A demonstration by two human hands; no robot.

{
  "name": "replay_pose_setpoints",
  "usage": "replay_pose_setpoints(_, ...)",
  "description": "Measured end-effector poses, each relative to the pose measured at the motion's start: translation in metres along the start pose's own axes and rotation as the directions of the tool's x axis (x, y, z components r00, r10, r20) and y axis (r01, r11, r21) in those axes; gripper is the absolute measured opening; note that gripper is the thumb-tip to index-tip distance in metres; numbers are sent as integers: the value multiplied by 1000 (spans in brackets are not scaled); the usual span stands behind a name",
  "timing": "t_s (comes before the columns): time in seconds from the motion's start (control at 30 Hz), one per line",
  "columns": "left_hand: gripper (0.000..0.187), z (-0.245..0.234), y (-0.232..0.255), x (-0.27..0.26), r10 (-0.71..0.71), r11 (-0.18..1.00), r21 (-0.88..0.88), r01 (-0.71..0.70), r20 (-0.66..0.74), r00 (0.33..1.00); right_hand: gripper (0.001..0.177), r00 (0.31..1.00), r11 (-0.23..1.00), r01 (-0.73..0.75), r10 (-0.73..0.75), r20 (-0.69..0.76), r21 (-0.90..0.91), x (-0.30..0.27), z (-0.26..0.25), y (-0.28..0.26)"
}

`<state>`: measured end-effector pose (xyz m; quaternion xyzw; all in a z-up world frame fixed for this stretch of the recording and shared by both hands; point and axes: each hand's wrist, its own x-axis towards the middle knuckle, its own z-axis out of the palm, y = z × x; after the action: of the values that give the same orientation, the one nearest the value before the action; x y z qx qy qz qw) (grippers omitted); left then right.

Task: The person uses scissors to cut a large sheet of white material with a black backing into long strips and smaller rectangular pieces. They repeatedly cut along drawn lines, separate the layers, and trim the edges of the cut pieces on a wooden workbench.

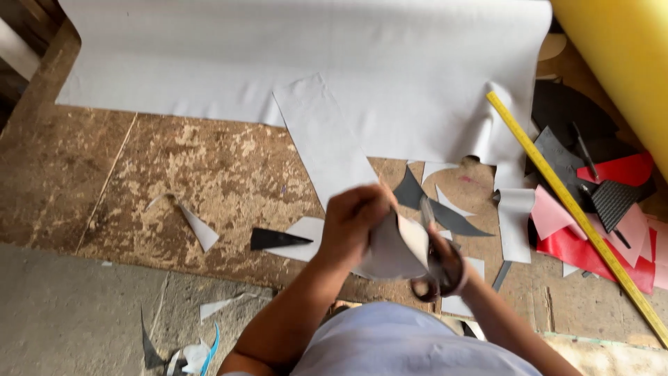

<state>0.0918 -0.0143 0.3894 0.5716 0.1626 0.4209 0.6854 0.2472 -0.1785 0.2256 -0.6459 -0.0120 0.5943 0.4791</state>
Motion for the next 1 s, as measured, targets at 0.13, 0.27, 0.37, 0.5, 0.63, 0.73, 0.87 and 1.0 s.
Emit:
replay_pose_setpoints(0.13, 24, 23, 35, -15, 163, 855, -511, 88, 426, 890, 55, 999, 972, 34, -32, -13, 231, 68, 16, 6)
replay_pose_setpoints(0.27, 20, -5, 32, -32, 252, 788, -518, 333, 765, 592, 10, 978, 879, 26, -122, 172, 475, 194, -8, 20)
replay_pose_setpoints(0.37, 38, -62, 46, -19, -66, 930, -66, 362, 938, 340, 27, 856, 801, 424, -507, 103, 423, 229, -53, -44)
replay_pose_setpoints(0.5, 90, -134, 11, -9, -452, 881, 457, 123, 737, 502, 19, 613, 497, 772, -747, -257, 397, 91, -17, -180)
replay_pose_setpoints(0.63, 134, -102, 10, 17, -120, 978, 202, 61, 297, 947, 34, 392, 381, 914, -919, -54, 138, 48, 20, -191)
replay_pose_setpoints(0.73, 133, -70, -16, 36, 21, 989, 139, -44, 160, 987, 36, 319, 340, 940, -908, 271, 34, 37, 68, -142)
replay_pose_setpoints(0.87, 86, -50, -52, 30, -65, 989, 140, 52, 88, 994, 48, 436, 492, 868, -819, 372, 65, 16, 106, -108)
replay_pose_setpoints(1.0, 62, -57, -86, 11, 57, 967, 252, -44, -46, 997, 45, 502, 521, 853, -829, 248, 16, -1, 80, -116)
